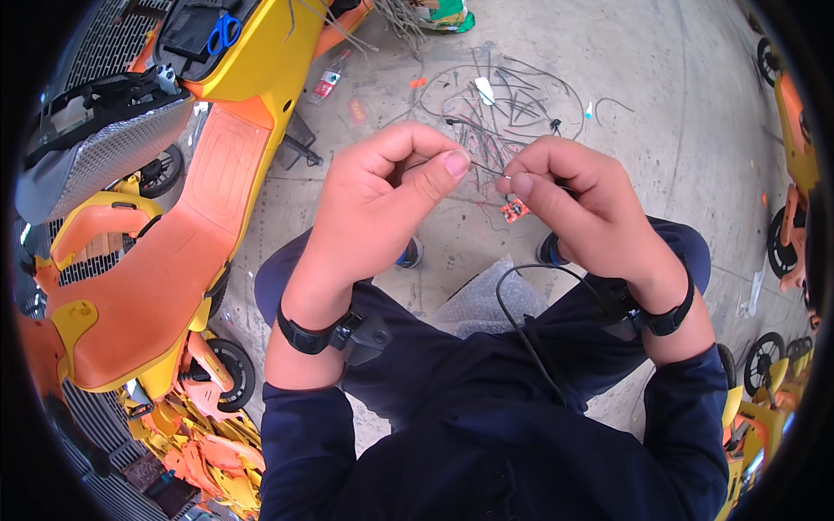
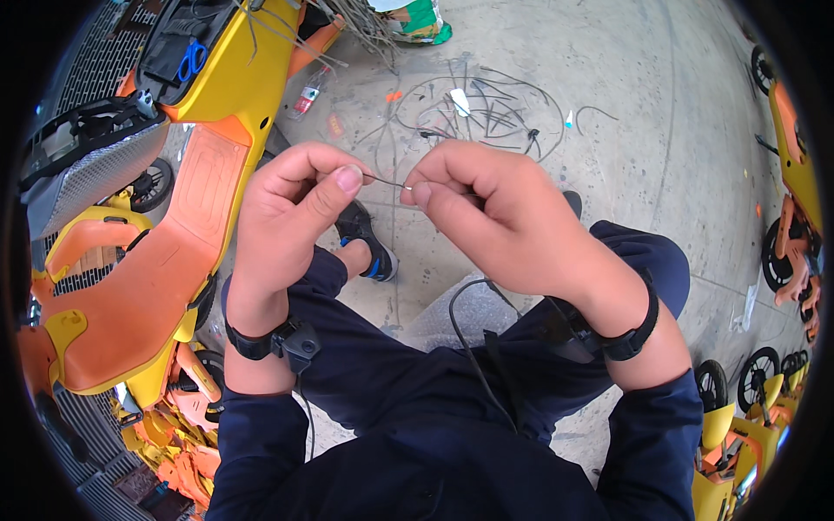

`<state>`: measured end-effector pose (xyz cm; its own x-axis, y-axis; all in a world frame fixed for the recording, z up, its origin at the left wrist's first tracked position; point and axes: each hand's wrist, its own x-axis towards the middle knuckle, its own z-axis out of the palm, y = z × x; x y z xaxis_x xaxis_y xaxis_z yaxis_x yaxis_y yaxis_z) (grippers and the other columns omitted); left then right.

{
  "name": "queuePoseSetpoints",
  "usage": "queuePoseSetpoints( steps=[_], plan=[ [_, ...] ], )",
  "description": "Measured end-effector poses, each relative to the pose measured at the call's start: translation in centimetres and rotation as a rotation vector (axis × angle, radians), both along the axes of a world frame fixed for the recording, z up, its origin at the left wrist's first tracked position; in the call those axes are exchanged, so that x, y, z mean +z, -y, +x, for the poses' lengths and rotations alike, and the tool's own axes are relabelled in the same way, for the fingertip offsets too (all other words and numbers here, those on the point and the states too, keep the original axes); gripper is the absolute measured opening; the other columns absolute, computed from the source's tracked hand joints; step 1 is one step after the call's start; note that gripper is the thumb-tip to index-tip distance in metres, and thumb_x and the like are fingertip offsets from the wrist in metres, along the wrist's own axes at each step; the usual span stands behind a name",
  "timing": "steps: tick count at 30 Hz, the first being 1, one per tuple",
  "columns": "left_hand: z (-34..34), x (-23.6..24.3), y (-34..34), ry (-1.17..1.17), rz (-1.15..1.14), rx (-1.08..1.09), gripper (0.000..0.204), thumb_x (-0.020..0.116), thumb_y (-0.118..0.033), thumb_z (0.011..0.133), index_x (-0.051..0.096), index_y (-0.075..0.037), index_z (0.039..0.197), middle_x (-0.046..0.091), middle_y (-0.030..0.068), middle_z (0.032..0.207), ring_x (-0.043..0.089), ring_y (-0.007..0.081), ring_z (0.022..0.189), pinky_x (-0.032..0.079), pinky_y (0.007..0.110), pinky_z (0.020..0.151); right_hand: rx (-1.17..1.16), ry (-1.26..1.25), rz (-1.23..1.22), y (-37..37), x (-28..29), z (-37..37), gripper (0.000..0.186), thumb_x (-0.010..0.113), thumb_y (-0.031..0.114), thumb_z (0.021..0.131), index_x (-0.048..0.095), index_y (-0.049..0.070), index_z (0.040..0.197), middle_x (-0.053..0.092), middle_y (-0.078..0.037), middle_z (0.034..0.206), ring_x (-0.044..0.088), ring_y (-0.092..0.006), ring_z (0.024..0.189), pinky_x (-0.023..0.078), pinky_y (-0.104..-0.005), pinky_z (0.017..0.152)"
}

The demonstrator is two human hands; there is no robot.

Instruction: The person twists together a pair of thin wires from a harness by hand.

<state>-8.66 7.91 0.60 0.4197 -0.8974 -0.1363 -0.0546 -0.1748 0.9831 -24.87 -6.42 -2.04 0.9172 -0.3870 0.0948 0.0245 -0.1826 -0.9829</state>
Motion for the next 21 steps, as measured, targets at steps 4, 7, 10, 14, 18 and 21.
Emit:
queuePoseSetpoints(
  steps=[4,7,10,14,18,21],
  plan=[
    [0.4,-0.4,0.4,-0.086,-0.01,-0.052,0.014,0.062,-0.016,0.093,0.065,-0.003,0.097,0.056,-0.0058,0.075,0.042,0.0,0.061,0.034,0.018,0.055,0.103,-0.077,0.543,0.5,1.0,-0.4,0.013,0.059,0.012,0.093,0.066,0.001,0.097,0.048,0.01,0.065,0.036,0.0023,0.058,0.028,-0.018,0.051],
    [-0.8,-1.5,0.9,-0.114,-0.032,-0.052,0.016,0.063,-0.016,0.092,0.064,-0.002,0.099,0.06,-0.0017,0.083,0.051,0.005,0.071,0.042,0.021,0.066,0.113,-0.024,0.553,0.4,0.9,-0.5,0.012,0.059,0.011,0.093,0.066,0.002,0.097,0.049,0.01,0.065,0.035,0.0022,0.057,0.026,-0.0176,0.05],
    [-1.3,-2.3,1.1,0.246,-0.156,0.086,0.017,0.065,-0.013,0.089,0.064,-0.002,0.102,0.064,0.0044,0.091,0.058,0.0134,0.084,0.046,0.026,0.078,0.052,-0.095,0.507,0.3,1.8,-0.5,0.011,0.059,0.009,0.093,0.065,0.001,0.095,0.049,0.01,0.065,0.036,0.0015,0.057,0.028,-0.0179,0.051],
    [-1.3,-2.0,1.2,0.758,-0.378,0.152,0.019,0.068,-0.005,0.08,0.066,-0.003,0.099,0.066,0.0111,0.09,0.063,0.0243,0.083,0.049,0.029,0.075,-0.049,-0.026,0.36,-0.3,1.0,-0.4,0.009,0.059,0.008,0.092,0.064,0.001,0.092,0.049,0.009,0.065,0.037,0.0005,0.057,0.03,-0.0188,0.051],
    [-2.4,-1.7,1.2,0.866,-0.407,0.032,0.012,0.068,-0.001,0.082,0.067,0.002,0.094,0.067,0.015,0.088,0.065,0.0232,0.076,0.051,0.029,0.067,-0.077,0.041,0.071,-0.3,0.1,-0.3,0.006,0.059,0.006,0.091,0.063,0.001,0.09,0.053,0.003,0.067,0.04,-0.0026,0.057,0.034,-0.0206,0.052],
    [-2.2,-1.9,1.3,0.902,-0.429,0.024,0.013,0.068,0.0,0.081,0.067,0.002,0.095,0.067,0.0148,0.087,0.065,0.0222,0.074,0.051,0.027,0.065,-0.099,0.116,-0.148,-0.5,0.0,0.0,0.004,0.06,0.003,0.088,0.063,0.002,0.09,0.057,-0.003,0.069,0.047,-0.009,0.057,0.039,-0.0234,0.054]
  ],
)
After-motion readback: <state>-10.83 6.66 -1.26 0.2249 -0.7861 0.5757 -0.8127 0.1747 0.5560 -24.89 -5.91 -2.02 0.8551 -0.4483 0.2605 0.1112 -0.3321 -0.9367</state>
